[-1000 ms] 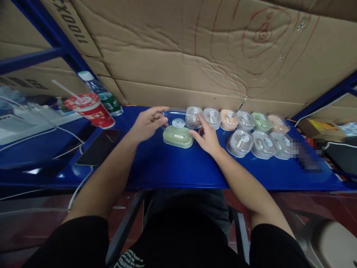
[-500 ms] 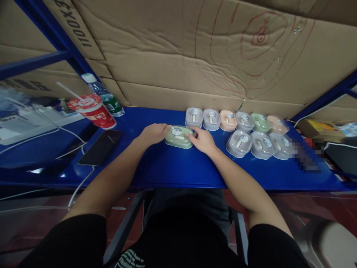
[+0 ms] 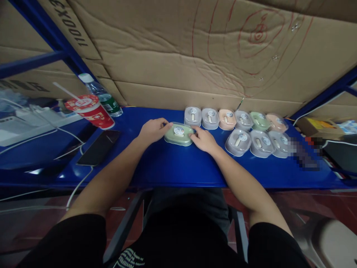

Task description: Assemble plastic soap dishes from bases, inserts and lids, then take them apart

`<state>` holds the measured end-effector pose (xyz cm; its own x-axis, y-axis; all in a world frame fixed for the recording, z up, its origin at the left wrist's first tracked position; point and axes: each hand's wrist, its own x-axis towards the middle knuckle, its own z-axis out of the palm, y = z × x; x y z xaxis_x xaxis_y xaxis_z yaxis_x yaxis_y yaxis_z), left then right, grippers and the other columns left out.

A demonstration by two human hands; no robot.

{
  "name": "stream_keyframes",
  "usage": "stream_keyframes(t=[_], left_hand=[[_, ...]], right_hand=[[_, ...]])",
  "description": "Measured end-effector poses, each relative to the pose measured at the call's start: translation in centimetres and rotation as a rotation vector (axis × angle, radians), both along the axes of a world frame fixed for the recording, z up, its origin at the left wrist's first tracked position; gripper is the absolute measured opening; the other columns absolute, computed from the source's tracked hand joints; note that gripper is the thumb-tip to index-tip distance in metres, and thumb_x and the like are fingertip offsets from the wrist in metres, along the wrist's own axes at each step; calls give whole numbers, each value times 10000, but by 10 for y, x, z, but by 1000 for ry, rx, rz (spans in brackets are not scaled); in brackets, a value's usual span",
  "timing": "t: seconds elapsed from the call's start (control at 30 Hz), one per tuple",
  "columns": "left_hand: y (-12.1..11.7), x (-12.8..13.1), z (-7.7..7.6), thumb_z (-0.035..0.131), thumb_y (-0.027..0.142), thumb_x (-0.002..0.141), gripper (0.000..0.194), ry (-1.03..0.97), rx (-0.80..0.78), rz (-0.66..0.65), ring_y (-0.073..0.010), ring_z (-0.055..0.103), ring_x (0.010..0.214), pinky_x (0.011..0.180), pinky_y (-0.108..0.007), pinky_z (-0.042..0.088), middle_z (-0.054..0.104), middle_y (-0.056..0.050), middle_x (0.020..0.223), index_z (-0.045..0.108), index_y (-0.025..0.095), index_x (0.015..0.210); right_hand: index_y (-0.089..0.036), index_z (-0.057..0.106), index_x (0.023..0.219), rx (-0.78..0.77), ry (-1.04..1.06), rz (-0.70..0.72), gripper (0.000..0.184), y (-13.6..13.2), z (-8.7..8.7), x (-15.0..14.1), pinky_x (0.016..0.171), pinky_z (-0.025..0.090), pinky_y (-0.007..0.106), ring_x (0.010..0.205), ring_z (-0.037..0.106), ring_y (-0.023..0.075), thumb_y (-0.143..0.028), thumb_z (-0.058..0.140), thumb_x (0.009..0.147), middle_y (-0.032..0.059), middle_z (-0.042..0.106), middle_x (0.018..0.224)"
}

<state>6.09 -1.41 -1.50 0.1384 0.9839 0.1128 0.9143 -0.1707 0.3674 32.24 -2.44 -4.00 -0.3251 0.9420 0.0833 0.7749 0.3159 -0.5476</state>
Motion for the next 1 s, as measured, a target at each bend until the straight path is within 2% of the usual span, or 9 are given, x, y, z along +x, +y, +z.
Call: stream_keyframes(t=[0.13, 0.3, 0.57, 0.77, 0.9, 1.0], left_hand=[[0, -1, 0, 406, 567, 1041, 489, 28, -25, 23, -259, 698, 971, 792, -341, 479, 779, -83, 1013, 748, 219, 1047], [1, -2, -3, 303, 574, 1067, 581, 55, -74, 32, -276, 704, 1011, 819, -353, 488, 777, -106, 1042, 733, 203, 948], [5, -4, -7, 305, 591, 1059, 569, 38, -67, 31, -284, 715, 1022, 841, -365, 504, 780, -115, 1041, 704, 209, 923], [7, -7, -11, 319, 612, 1049, 555, 21, -96, 25, -275, 718, 1010, 835, -353, 499, 778, -120, 1004, 688, 207, 958], [7, -7, -11, 303, 585, 1054, 541, -52, -145, -55, -255, 721, 999, 807, -336, 490, 782, -106, 1025, 689, 211, 993], [6, -8, -9, 323, 635, 1032, 566, -92, -187, -122, -244, 722, 874, 712, -331, 470, 767, -77, 869, 691, 218, 929]], right_hand=[[-192, 616, 1452, 20, -3, 19, 509, 1, -4, -2, 806, 549, 382, 905, 758, 277, -493, 544, 1047, 76, 812, 984], [-209, 586, 1502, 34, 38, 21, 643, 1, -6, -2, 766, 547, 382, 874, 750, 276, -618, 582, 1006, 55, 794, 927], [-239, 588, 1515, 39, -29, 45, 625, -1, -3, -2, 737, 538, 368, 873, 751, 281, -605, 583, 1009, 60, 800, 952], [-186, 560, 1542, 25, -54, 59, 698, -3, -1, -2, 765, 536, 347, 897, 756, 277, -641, 564, 1012, 75, 809, 969], [-191, 539, 1567, 32, -137, 50, 716, -6, 5, 0, 759, 531, 347, 918, 761, 293, -657, 520, 1024, 85, 818, 1007], [-213, 553, 1563, 100, -253, -14, 677, -9, 13, 6, 764, 537, 376, 944, 766, 330, -639, 477, 1043, 96, 822, 994]])
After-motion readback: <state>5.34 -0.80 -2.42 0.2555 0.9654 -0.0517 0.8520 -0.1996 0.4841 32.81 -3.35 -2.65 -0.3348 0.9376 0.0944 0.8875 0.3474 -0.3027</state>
